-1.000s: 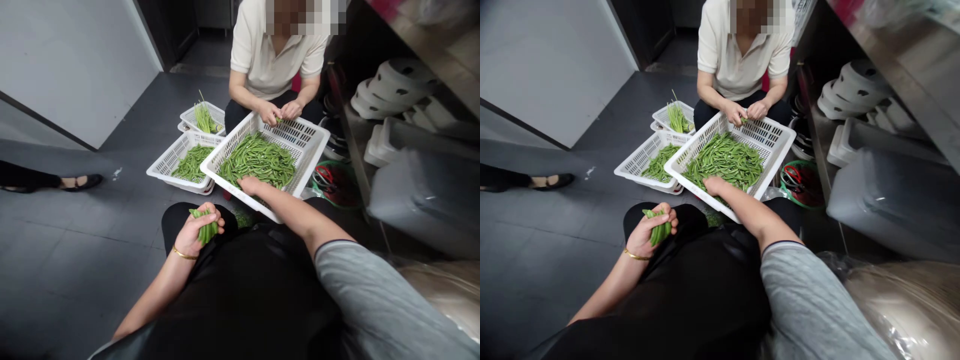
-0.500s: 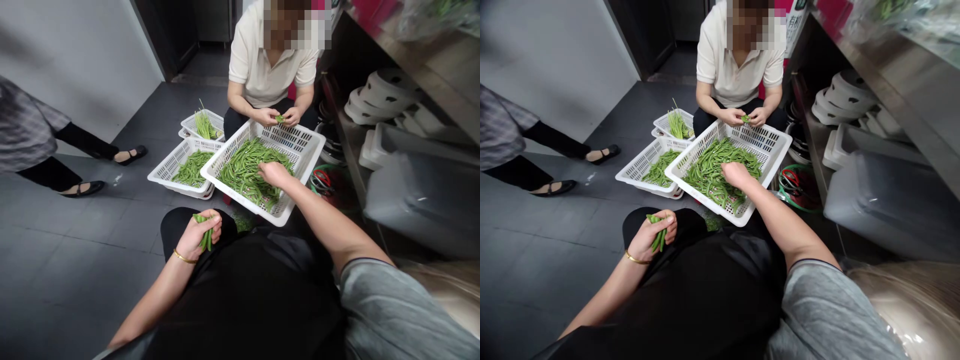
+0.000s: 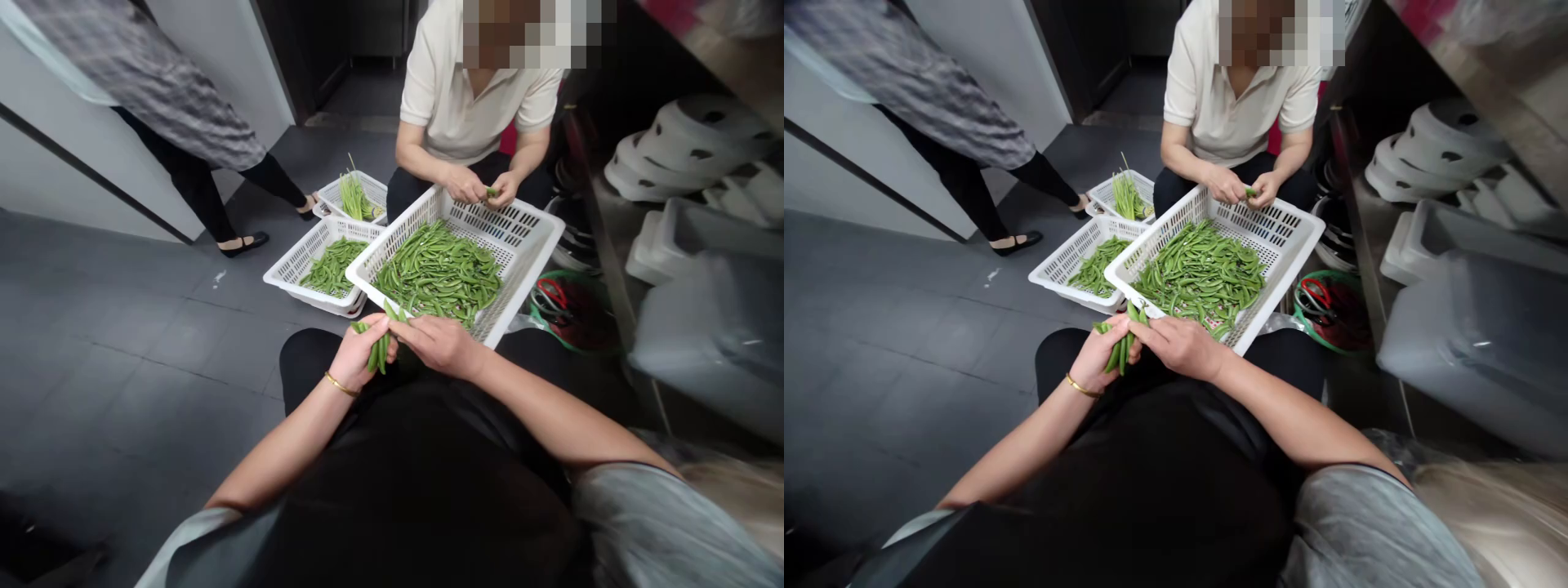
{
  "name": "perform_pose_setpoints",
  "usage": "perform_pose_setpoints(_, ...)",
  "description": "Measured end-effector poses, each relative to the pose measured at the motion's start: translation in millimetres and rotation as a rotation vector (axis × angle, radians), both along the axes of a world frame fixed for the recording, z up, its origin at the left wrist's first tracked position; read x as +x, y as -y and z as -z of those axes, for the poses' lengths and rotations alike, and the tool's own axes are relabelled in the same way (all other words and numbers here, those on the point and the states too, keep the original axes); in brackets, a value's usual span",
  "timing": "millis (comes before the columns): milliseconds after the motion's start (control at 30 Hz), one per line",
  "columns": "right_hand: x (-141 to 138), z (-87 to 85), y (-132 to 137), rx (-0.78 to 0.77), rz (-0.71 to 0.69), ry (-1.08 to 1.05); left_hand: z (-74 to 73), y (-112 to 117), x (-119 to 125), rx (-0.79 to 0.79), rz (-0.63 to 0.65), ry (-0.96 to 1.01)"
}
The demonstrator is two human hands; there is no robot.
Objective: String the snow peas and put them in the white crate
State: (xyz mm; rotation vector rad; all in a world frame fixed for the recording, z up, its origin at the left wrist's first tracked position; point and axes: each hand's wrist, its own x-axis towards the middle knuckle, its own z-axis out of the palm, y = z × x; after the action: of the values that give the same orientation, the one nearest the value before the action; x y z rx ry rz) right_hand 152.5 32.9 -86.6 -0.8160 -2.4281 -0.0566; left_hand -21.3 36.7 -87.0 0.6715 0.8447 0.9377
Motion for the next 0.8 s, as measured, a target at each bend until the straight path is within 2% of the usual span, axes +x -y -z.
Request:
perform_pose_setpoints(67, 5.9, -6.1, -9.4, -0.035, -0.014, 0.011, -2.4, -9.2, 0.5, -0.012, 0.018, 0.054)
perform_pose_setpoints(133, 15.4, -10.5, -19.9, -0.139, -0.016, -0.009, -4.5, -16.2, 0.4, -0.023, 0.001, 0.094)
perform_pose_setpoints(200, 26.8, -13.6, -29.3, -0.266, 0.073, -0.028, -6.0, -18.6, -1.3, -0.019, -0.041, 0.095)
perform_pose_setpoints(300, 37.2, -18.3, -33.6, -0.399, 0.316, 0.025, -6.5, -13.5, -6.5, -0.011, -0.086, 0.054)
perform_pose_setpoints(367, 34.3, -22.3, -27.8, -0.447, 0.330, 0.032, -6.5, -7.8, -10.3, -0.018, -0.097, 0.044)
perform_pose_setpoints(433, 24.7, -25.9, -17.8, -0.435, 0.198, -0.014, -6.5, -3.2, -13.0, -0.027, -0.102, 0.052)
perform_pose_setpoints(533, 7.7, -28.2, -4.8, -0.327, 0.040, -0.043, -6.2, 0.2, -15.0, -0.045, -0.083, 0.076)
perform_pose_setpoints(633, -2.6, -27.3, 2.6, -0.320, -0.084, -0.080, -3.6, 3.8, -16.6, -0.082, 0.014, 0.091)
perform_pose_setpoints(733, -8.3, -26.8, 10.9, -0.562, -0.335, -0.177, 0.8, 11.1, -19.2, -0.126, 0.188, 0.104)
perform_pose_setpoints(800, -11.0, -27.4, 16.7, -0.760, -0.435, -0.238, 3.0, 17.1, -21.8, -0.141, 0.255, 0.122)
